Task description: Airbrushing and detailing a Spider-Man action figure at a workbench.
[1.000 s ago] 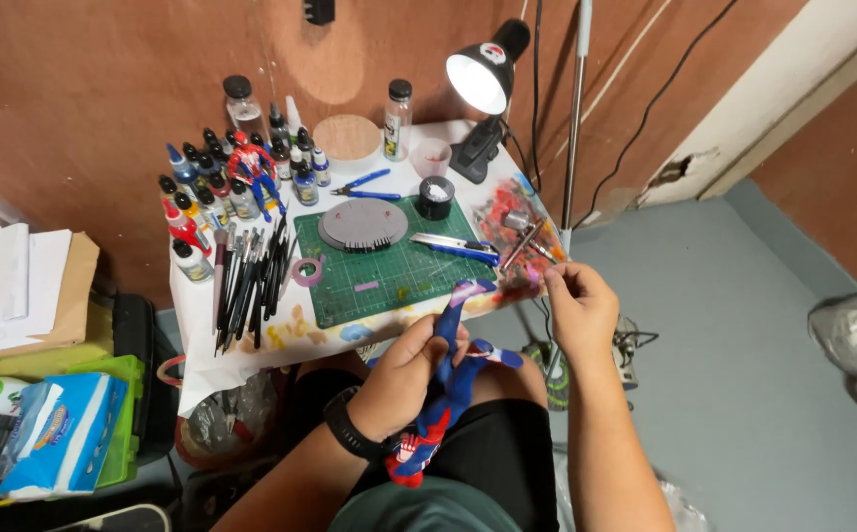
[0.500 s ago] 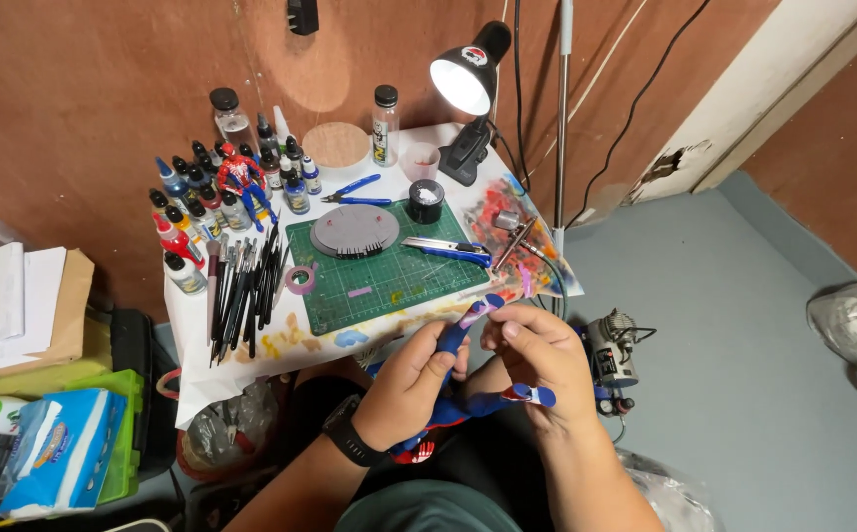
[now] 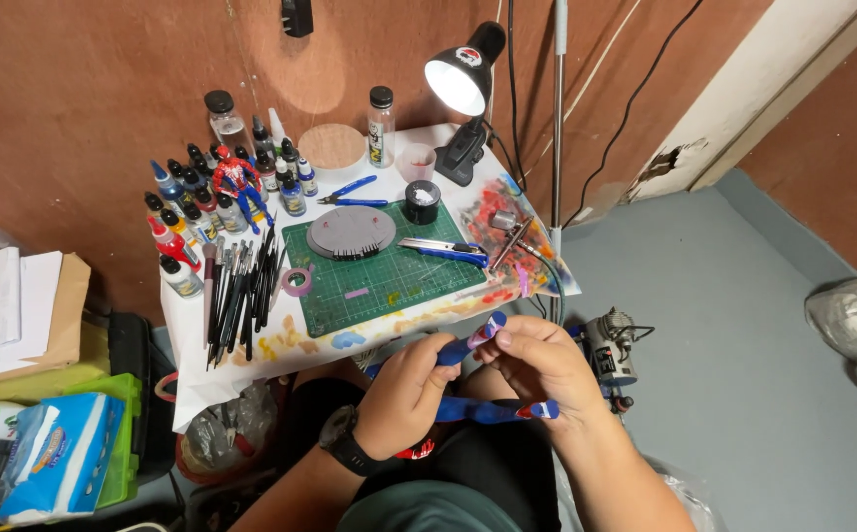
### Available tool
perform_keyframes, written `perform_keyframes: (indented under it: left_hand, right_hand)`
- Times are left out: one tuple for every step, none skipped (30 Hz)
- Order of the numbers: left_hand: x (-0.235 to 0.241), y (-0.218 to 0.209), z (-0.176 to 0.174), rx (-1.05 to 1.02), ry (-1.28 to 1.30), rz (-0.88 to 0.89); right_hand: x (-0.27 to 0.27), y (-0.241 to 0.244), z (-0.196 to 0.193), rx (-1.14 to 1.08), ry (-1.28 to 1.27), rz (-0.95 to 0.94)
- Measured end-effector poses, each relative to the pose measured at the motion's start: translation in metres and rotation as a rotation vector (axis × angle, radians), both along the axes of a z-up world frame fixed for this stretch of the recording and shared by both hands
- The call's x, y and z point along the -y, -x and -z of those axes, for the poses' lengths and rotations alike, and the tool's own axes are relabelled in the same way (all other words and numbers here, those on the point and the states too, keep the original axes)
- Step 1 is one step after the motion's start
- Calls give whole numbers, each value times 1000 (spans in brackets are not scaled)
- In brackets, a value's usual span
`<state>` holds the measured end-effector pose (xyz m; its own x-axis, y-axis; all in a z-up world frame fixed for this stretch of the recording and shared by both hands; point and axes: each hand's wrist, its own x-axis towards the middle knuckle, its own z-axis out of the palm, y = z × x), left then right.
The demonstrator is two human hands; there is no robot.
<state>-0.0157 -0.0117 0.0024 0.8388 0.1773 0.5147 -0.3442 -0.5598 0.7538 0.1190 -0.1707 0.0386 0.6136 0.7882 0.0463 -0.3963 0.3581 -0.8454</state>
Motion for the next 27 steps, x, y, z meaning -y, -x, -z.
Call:
perform_keyframes:
  left_hand:
    - [0,0,-1,-3,-1,1]
    - [0,0,-3,-4,-7,4]
    - [0,0,-4,-6,-13,6]
    - [0,0,-3,-7,-14,7]
    - [-1,1,-2,-11,-24,-2]
    - [-2,0,-1,-15,-34,-11]
    - [-2,0,-2,-14,-36,-11]
    - [-2,0,-2,-12,-46,-11]
    - [-2,0,-2,-9,-57,-11]
    - [-2,0,-1,-10,-57,-11]
    - [-2,-1,-1,-12,-48,-8]
    - [-2,-1,0,-14,-40,-4]
    - [-2,-1,0,-14,-41,-4]
    - [-2,-1,1,-16,-37,-6]
    - [-2,-1,2,-18,-33,-8]
    - [-1,-2,2,-18,-33,-8]
    - [-1,-2,3,-19,-25,-6]
    - [0,-2,3,-19,-18,-6]
    - [0,-2,2,-19,-18,-6]
    - [0,-1,1,-17,-18,-1]
    - [0,-1,0,-14,-19,4]
    - [1,0,-4,-13,-18,3]
    - [1,1,-7,-9,3,18]
    - [1,2,-10,-4,26,33]
    - [1,2,-8,-3,26,31]
    - [0,2,-5,-8,9,2]
    - [0,2,-2,-12,-8,-28]
  right_hand:
    - [1,1,-1,-3,-1,1]
    - [2,1,-2,-4,15,11]
    - [2,1,-3,-6,32,20]
    - [4,0,-3,-7,31,21]
    - [5,0,-2,-2,52,22]
    - [6,-1,-2,4,73,21]
    - [6,-2,-1,5,72,21]
    - [6,-3,0,-1,75,24]
    - [7,-3,2,-7,78,26]
    - [7,-4,4,-7,78,26]
    - [8,-4,6,-26,79,40]
    - [8,-5,8,-45,80,54]
    - [8,-5,8,-46,80,55]
    - [8,-5,9,-46,79,54]
    - [8,-5,9,-47,79,53]
    - [8,-4,9,-47,78,54]
    - [8,-3,8,-44,71,54]
    - [8,-2,8,-41,65,53]
    - [8,-4,9,-41,65,52]
    - [9,-5,10,-30,65,49]
    - [9,-6,11,-20,64,46]
    - [10,-6,9,-19,65,45]
    - [11,-5,7,56,79,61]
    - [12,-5,5,131,94,75]
    - [12,-9,6,133,95,73]
    - [14,-11,7,159,103,66]
    - [15,-14,8,186,111,58]
